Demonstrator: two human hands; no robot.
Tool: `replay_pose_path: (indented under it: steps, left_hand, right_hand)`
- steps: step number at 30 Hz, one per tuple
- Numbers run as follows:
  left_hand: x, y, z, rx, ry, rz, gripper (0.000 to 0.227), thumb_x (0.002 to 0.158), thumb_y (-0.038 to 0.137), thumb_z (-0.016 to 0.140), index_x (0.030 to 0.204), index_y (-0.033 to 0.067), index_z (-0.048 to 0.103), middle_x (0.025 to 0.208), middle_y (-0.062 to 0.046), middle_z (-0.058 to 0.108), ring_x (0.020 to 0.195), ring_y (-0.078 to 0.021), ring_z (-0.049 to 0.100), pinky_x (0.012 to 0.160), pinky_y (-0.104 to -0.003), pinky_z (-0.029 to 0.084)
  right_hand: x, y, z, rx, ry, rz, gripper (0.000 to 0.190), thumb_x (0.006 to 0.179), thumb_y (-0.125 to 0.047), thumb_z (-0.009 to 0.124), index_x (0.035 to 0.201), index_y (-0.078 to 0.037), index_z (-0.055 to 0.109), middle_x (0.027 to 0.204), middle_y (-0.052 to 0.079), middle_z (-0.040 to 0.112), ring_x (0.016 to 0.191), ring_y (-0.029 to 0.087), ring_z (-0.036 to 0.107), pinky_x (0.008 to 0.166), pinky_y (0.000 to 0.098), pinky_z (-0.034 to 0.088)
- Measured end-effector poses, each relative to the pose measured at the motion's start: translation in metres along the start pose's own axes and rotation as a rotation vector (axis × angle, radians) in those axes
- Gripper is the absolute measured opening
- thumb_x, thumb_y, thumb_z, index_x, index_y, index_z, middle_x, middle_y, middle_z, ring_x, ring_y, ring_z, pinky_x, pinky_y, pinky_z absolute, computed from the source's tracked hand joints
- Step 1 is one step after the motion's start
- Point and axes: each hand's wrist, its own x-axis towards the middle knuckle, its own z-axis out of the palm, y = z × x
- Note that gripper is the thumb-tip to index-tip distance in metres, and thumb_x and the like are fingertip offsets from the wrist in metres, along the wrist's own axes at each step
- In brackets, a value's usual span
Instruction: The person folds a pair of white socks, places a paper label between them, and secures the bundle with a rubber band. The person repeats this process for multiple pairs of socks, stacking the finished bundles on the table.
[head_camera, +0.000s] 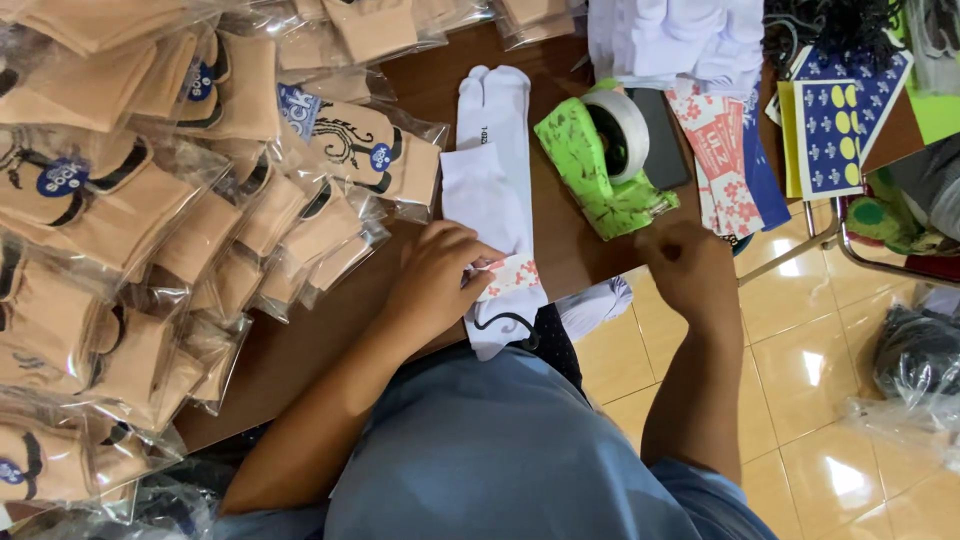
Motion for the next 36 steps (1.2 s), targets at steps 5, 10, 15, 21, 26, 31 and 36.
replay_pose_path:
  steps: [5,10,15,21,26,31,36]
  left_hand:
    - [0.003,0.010,-0.008,0.013,-0.065,-0.104,0.024,0.081,0.027,0.079,0.104,0.0291,0.074,0.095,0.007,0.070,0.126,-0.0196,0.056,0.094,-0.049,0.049]
    - [0.005,0.009,-0.009,0.072,-0.136,-0.142,0.020,0.085,0.031,0.077,0.104,0.0302,0.072,0.101,0.009,0.067,0.129,-0.0175,0.051,0.095,-0.052,0.049]
    - [0.003,0.000,-0.009,0.016,-0.059,-0.068,0.022,0.082,0.027,0.079,0.103,0.0300,0.074,0.095,0.007,0.068,0.124,-0.0191,0.056,0.094,-0.049,0.049]
    - [0.006,0.055,-0.075,-0.748,-0.009,0.126,0.039,0.087,0.025,0.080,0.122,0.0083,0.074,0.088,-0.007,0.074,0.096,-0.0253,0.069,0.090,-0.039,0.052]
    - [0.009,0.095,-0.119,-0.169,0.086,0.111,0.039,0.095,0.037,0.062,0.130,0.0208,0.064,0.138,0.004,0.065,0.051,-0.0115,0.060,0.074,-0.030,0.050]
    - [-0.003,0.053,-0.024,-0.412,-0.004,0.277,0.029,0.095,0.010,0.064,0.124,0.0122,0.066,0.127,-0.010,0.065,0.136,-0.0324,0.053,0.109,-0.049,0.042]
    - [0.001,0.041,-0.026,-0.265,0.027,0.242,0.026,0.095,0.015,0.062,0.120,0.0182,0.069,0.123,-0.001,0.067,0.134,-0.0277,0.056,0.094,-0.051,0.043]
  right_hand:
    - [-0.027,-0.118,-0.029,0.202,-0.454,-0.359,0.029,0.097,-0.030,0.063,0.102,-0.004,0.074,0.087,0.026,0.076,0.090,0.049,0.072,0.077,0.0565,0.054]
    - [0.009,-0.152,0.019,-0.344,-0.647,-0.431,0.049,0.091,-0.057,0.060,0.085,-0.013,0.079,0.089,0.014,0.078,0.093,0.038,0.075,0.078,0.0482,0.059]
    - [0.002,-0.133,-0.003,-0.437,-0.647,-0.368,0.052,0.089,-0.061,0.062,0.083,-0.012,0.079,0.082,0.014,0.078,0.088,0.040,0.076,0.074,0.0488,0.059]
    - [-0.009,-0.103,-0.006,0.440,0.020,-1.019,0.048,0.095,-0.042,0.064,0.126,-0.007,0.068,0.142,0.023,0.058,0.129,0.055,0.055,0.103,0.0606,0.047]
    - [0.037,-0.016,-0.051,1.258,0.676,-0.437,0.033,0.104,-0.030,0.072,0.130,-0.017,0.056,0.103,0.002,0.056,0.094,0.020,0.057,0.089,0.0358,0.048]
    - [0.168,0.014,-0.093,0.948,0.598,-0.123,0.004,0.100,-0.015,0.062,0.100,-0.014,0.058,0.089,0.000,0.053,0.081,0.011,0.049,0.068,0.0275,0.039]
    - [0.159,-0.031,-0.054,0.209,0.699,-0.565,0.050,0.096,0.006,0.069,0.141,0.008,0.048,0.124,0.023,0.048,0.109,0.037,0.054,0.092,0.0427,0.051]
